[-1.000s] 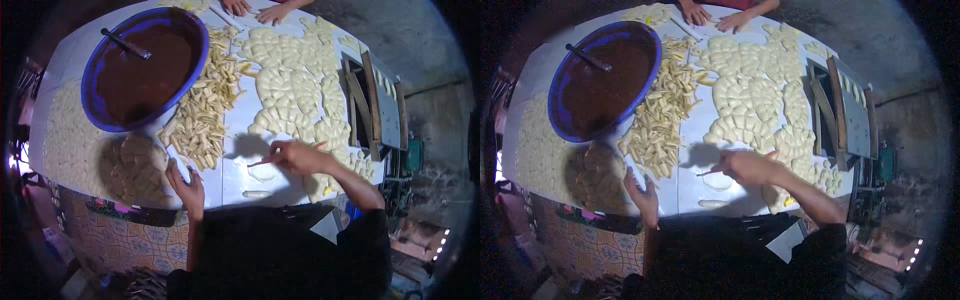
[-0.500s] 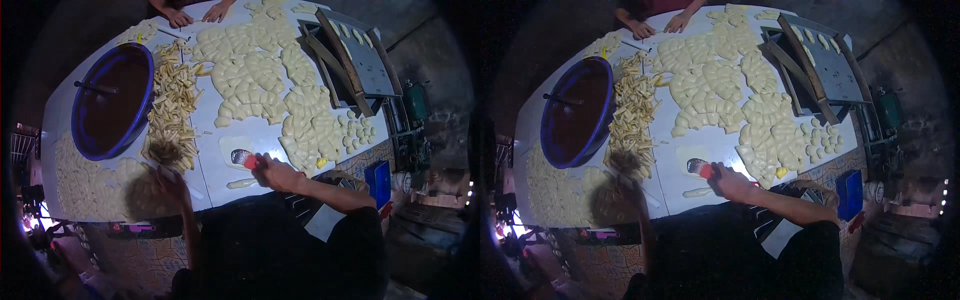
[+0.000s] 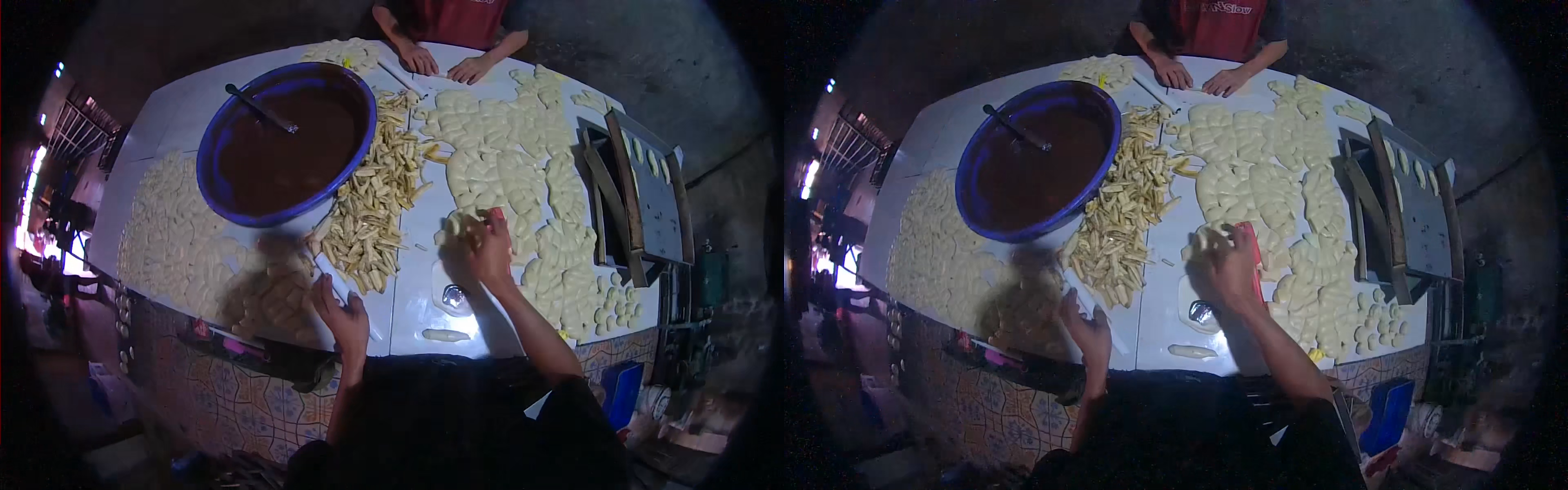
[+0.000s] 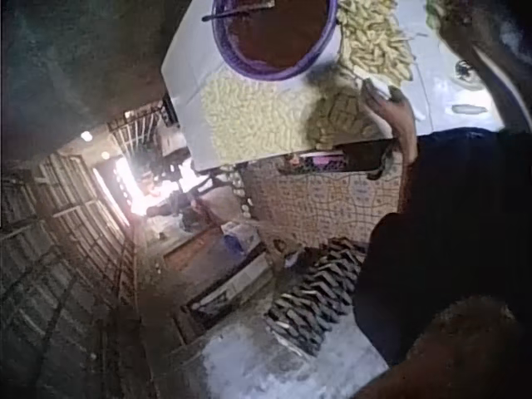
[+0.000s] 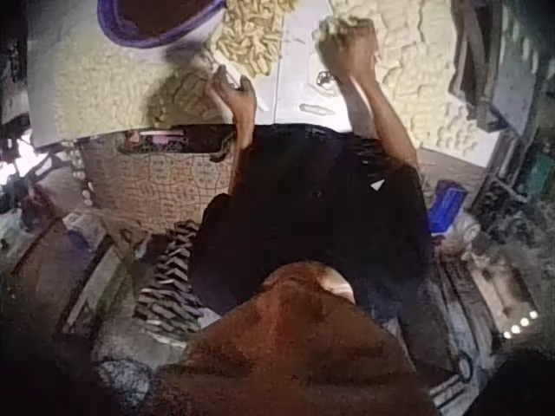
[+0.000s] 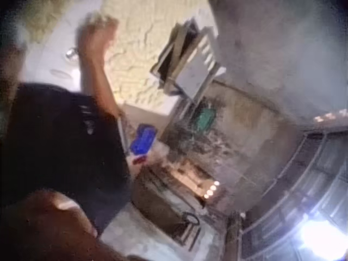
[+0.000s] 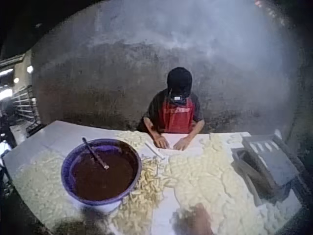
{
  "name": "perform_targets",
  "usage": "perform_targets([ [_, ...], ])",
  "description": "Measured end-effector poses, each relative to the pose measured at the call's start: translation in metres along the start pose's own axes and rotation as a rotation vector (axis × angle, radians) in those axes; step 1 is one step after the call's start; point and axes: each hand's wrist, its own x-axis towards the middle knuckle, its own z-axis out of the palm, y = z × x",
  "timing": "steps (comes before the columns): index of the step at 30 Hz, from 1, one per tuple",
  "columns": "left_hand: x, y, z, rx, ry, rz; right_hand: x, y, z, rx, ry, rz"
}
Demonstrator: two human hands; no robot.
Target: The person flattens pieces of dough using a rolling pin, spreads filling onto each piece with a spatula, and rolls the dough around banana slices by hand.
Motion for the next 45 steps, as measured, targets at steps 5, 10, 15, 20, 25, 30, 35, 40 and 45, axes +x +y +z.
perform_targets([
  [5, 0.002, 0.011, -0.009, -0.008, -0.003, 0.028, 0.01, -0.076, 0.086, 0.15, -0.403, 0.052],
  [10, 0.002, 0.006, -0.011, 0.058, 0.006, 0.12, 0.005, -0.068, 0.107, 0.117, -0.386, 0.154],
  [15, 0.002, 0.025, -0.012, 0.06, 0.083, 0.201, -0.007, -0.041, 0.056, 0.514, -0.489, 0.238],
  [20, 0.011, 0.079, 0.012, -0.066, -0.364, 0.368, -0.025, -0.008, -0.016, 0.447, -0.587, 0.179],
  [25, -0.004, 0.088, 0.064, -0.118, -0.677, 0.526, -0.062, 0.031, -0.01, 0.254, -0.425, -0.212],
  [30, -0.014, 0.081, 0.09, 0.008, -0.671, 0.612, -0.095, 0.042, 0.007, 0.312, -0.117, -0.055],
  [35, -0.018, 0.072, 0.105, 0.13, -0.604, 0.588, -0.092, 0.047, 0.011, 0.17, -0.191, -0.141],
  [40, -0.022, 0.065, 0.103, 0.103, -0.599, 0.585, -0.086, 0.052, 0.01, 0.271, -0.33, -0.144],
  [45, -0.022, 0.064, 0.099, 0.094, -0.634, 0.563, -0.083, 0.054, 0.007, 0.385, -0.39, -0.095],
])
